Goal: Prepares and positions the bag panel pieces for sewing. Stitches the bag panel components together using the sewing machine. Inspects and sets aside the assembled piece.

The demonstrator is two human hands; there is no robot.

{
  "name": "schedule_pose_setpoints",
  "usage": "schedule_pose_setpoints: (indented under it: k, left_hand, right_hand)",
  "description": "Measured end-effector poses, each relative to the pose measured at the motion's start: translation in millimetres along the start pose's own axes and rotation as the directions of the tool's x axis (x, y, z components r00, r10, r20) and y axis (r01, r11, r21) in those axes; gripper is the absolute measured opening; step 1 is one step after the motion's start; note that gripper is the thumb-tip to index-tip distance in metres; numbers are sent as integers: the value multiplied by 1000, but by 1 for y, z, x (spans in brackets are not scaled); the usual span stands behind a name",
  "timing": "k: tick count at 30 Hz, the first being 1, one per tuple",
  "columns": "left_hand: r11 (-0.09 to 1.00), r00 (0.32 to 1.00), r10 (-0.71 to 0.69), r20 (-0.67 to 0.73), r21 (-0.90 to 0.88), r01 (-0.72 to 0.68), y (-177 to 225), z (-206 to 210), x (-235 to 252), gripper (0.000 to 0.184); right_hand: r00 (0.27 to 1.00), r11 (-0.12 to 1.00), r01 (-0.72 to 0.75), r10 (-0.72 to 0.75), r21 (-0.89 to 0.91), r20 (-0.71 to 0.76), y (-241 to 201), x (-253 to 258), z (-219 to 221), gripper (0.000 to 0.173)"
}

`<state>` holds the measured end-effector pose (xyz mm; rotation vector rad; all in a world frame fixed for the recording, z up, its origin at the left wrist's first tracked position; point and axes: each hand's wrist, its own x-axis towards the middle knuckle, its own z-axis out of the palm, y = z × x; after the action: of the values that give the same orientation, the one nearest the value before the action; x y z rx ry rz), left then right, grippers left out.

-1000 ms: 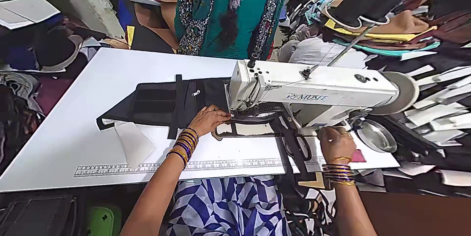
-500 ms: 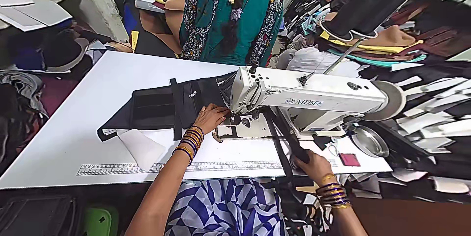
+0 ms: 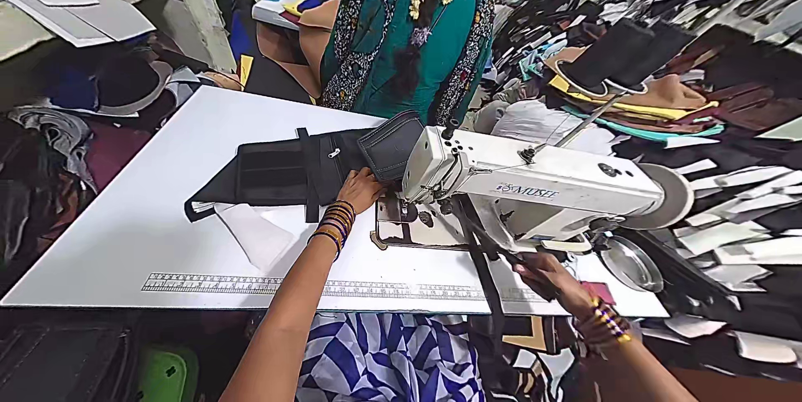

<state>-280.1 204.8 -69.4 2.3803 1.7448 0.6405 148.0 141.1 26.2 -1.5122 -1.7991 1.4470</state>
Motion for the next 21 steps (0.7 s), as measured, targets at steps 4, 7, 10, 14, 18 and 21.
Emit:
schedule_pose_setpoints:
  k: [4, 7, 10, 14, 18, 21]
  left_hand:
    - [992, 985, -90, -147, 70, 101, 9, -9, -16, 26]
    - [957, 933, -274, -235, 27, 288, -7, -36, -55, 37]
    - [816, 766, -535, -357, 18, 578, -57, -76, -113, 55]
    - [713, 754, -654, -66, 282, 643, -41, -114, -162, 33]
    - [792, 532, -610, 588, 472, 387, 99, -144, -164, 27]
    - [917, 442, -395, 805, 321, 235, 148, -138, -140, 37]
  right_hand:
    - [971, 986, 30, 11, -164, 240, -30, 53, 11, 12]
    - [950, 982, 82, -26, -169, 312, -32, 68, 10, 14]
    - [976, 979, 110, -74, -169, 207, -16, 45, 4, 7]
    - [979, 989, 77, -99, -127, -179, 20, -23, -4, 3]
    - [890, 978, 57, -142, -203, -434, 62, -51, -7, 10]
    - [875, 889, -59, -173, -454, -453, 59, -31, 4, 27]
